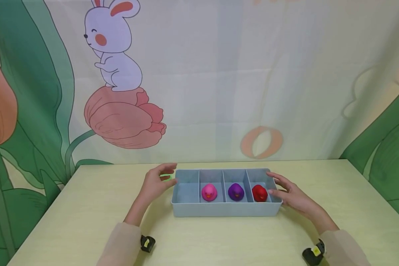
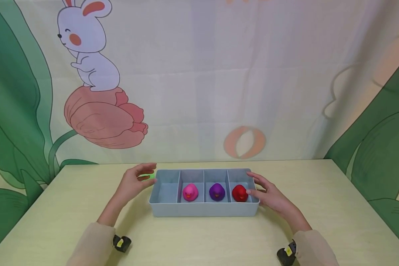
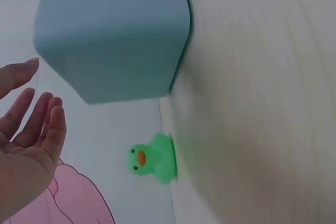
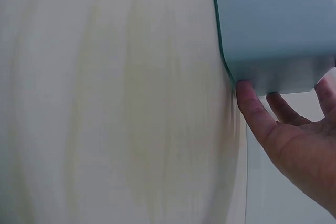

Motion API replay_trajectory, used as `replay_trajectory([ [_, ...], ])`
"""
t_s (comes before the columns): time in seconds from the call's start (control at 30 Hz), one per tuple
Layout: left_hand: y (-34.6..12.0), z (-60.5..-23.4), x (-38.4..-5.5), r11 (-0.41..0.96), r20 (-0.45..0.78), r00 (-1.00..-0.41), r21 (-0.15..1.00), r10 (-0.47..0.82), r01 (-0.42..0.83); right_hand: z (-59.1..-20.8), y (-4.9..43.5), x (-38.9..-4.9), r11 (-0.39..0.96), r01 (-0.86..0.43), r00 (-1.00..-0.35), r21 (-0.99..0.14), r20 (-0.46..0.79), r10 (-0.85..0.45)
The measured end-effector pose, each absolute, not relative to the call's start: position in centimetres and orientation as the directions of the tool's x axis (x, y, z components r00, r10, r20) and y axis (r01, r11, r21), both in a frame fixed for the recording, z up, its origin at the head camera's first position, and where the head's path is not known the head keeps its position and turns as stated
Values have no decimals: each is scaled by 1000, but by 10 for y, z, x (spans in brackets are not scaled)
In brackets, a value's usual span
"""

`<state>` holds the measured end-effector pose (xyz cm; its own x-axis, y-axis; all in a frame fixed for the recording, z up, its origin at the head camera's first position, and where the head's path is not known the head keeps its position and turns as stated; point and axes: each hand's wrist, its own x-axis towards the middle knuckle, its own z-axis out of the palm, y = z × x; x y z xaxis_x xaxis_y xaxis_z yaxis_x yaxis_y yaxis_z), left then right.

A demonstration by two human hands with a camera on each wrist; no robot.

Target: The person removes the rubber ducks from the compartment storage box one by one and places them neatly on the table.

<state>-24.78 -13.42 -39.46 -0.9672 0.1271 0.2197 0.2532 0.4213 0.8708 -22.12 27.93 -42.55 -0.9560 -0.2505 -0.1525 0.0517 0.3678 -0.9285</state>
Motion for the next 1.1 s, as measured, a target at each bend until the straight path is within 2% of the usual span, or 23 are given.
replay_trajectory([
  [0.5,-99,-391,-222,307,260,-939,896,223,321,-424,279,-221,359,71,-954,-931,-169,-249],
  [1.1,-67,-404,-229,326,224,-884,869,410,371,-425,279,-222,366,81,-954,-927,-179,-240],
])
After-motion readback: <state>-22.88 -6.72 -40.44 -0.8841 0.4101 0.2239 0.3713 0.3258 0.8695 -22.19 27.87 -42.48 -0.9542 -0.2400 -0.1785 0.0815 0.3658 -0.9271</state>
